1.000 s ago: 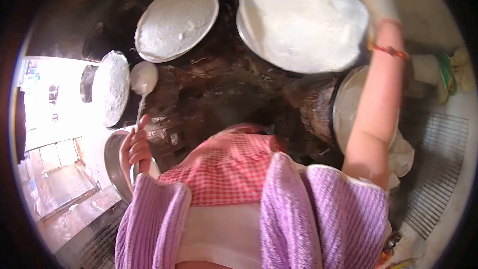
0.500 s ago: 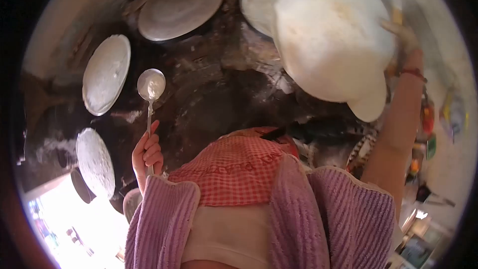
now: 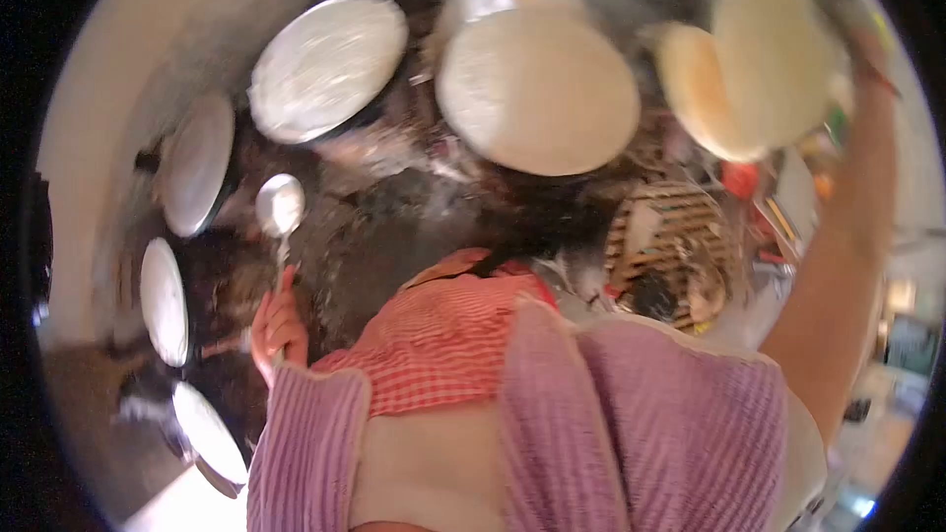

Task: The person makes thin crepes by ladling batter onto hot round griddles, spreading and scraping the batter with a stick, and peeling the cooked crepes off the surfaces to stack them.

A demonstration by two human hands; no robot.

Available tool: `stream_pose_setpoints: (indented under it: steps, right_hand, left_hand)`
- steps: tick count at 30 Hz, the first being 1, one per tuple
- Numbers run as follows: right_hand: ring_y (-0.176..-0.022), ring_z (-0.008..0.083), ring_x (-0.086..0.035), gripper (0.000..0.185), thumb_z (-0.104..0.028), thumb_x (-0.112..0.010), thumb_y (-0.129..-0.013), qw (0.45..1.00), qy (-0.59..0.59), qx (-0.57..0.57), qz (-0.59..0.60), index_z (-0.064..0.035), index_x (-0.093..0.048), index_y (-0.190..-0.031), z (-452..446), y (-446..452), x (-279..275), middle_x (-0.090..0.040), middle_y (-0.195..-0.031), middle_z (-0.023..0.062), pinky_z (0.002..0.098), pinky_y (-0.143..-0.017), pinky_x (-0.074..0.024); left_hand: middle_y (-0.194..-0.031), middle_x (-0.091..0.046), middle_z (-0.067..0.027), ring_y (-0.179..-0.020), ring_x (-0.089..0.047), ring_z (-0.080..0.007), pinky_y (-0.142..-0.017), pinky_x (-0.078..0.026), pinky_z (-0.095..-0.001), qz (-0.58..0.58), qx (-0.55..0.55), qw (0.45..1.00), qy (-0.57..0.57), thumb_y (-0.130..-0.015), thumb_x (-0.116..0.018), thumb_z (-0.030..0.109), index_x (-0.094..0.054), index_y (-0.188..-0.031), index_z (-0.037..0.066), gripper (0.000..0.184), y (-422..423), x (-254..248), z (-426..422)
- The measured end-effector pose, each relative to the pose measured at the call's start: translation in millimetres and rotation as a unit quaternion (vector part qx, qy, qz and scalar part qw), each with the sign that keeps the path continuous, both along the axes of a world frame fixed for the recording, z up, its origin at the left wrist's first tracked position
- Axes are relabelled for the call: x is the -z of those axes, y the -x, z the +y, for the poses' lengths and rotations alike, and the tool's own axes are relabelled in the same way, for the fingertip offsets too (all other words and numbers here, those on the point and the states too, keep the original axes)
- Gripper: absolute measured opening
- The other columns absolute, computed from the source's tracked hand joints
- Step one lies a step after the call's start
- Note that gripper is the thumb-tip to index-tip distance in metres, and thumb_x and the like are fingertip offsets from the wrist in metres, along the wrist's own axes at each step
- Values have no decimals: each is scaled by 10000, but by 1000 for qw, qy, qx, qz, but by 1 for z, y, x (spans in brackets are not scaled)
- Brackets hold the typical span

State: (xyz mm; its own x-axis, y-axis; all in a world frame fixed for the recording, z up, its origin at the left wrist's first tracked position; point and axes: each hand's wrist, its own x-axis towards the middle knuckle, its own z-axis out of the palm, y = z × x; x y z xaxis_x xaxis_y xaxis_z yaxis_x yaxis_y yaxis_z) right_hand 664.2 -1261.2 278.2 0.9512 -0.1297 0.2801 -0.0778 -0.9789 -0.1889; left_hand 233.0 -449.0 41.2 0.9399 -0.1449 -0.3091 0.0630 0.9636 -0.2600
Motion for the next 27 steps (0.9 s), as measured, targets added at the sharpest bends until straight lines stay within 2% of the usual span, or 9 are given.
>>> stream_pose_setpoints:
  steps: [2, 6, 7, 13, 21, 22, 23, 25, 27]
  right_hand:
    - [-978, 242, -658, 467, -320, -562, -902, 991, 128, 26, -31, -121, -540, -1324, 51, 19, 0, -652, -1191, 91, 357, -835, -519]
    - [-912, 286, -663, 348, -203, -578, -865, 980, 37, 20, -194, -105, -619, -1197, 121, 63, 116, -676, -1063, 120, 387, -806, -519]
    - [-1013, 313, -658, 413, -260, -490, -925, 987, 77, 69, -124, -146, -551, -1317, 112, 62, 161, -630, -1245, 111, 405, -865, -515]
    - [-1222, 282, -534, 430, -126, -529, -853, 993, 8, 91, -81, -255, -603, -1256, 57, 106, 381, -602, -1275, 98, 385, -1037, -424]
    - [-1236, 305, -522, 478, 3, -491, -821, 998, 39, -44, -30, -151, -625, -1253, 32, 115, 420, -571, -1317, 142, 386, -1072, -405]
    - [-1258, 297, -507, 474, 14, -478, -851, 998, -45, -30, -30, -125, -600, -1288, 66, 126, 392, -492, -1401, 161, 373, -1056, -429]
    - [-1284, 274, -482, 466, 17, -479, -878, 950, -310, -13, 23, -111, -574, -1316, 103, 136, 357, -435, -1444, 166, 350, -1035, -450]
    - [-1151, 205, -557, 557, 129, -434, -853, 942, -334, -18, 0, -41, -495, -1380, 85, 125, 398, -443, -1450, 100, 286, -962, -467]
    - [-1248, 185, -507, 547, 34, -514, -906, 938, -322, -58, 116, -56, -400, -1434, 188, 154, 339, -472, -1425, 124, 315, -993, -448]
  left_hand:
    - [-716, -338, -12, -482, -322, -94, -403, -351, -259, -1, 12, 1000, 4, -1053, -281, 204, -155, -1464, -92, 522, -14, -12, -22]
    - [-715, -334, -10, -475, -321, -92, -392, -349, -250, 5, 21, 999, -38, -1053, -292, 219, -136, -1470, -86, 539, -33, -26, -38]
    - [-714, -333, -10, -475, -320, -91, -392, -351, -250, 8, 21, 999, -47, -1053, -294, 218, -133, -1472, -82, 539, -37, -33, -44]
    - [-710, -329, -2, -461, -314, -80, -391, -348, -244, 11, 15, 996, -93, -1052, -318, 236, -129, -1493, -32, 549, -58, -69, -70]
    - [-564, -249, 54, -391, -285, -48, -364, -336, -228, 2, -1, 998, -66, -1031, -369, 300, -118, -1491, -31, 621, -76, -70, -78]
    - [-603, -295, 43, -410, -310, -51, -366, -339, -239, -6, -4, 999, -34, -1028, -380, 277, -137, -1485, -41, 608, -78, -75, -85]
    - [-661, -330, 22, -446, -337, -62, -377, -352, -247, 3, -34, 998, -48, -1026, -393, 249, -157, -1473, -62, 593, -75, -73, -83]
    - [-709, -335, -4, -487, -342, -83, -399, -371, -247, -20, -46, 998, -37, -1029, -388, 214, -178, -1444, -107, 565, -72, -69, -81]
    - [-712, -341, -11, -491, -345, -86, -398, -372, -250, -22, -66, 997, -34, -1027, -385, 200, -195, -1424, -126, 548, -70, -63, -74]
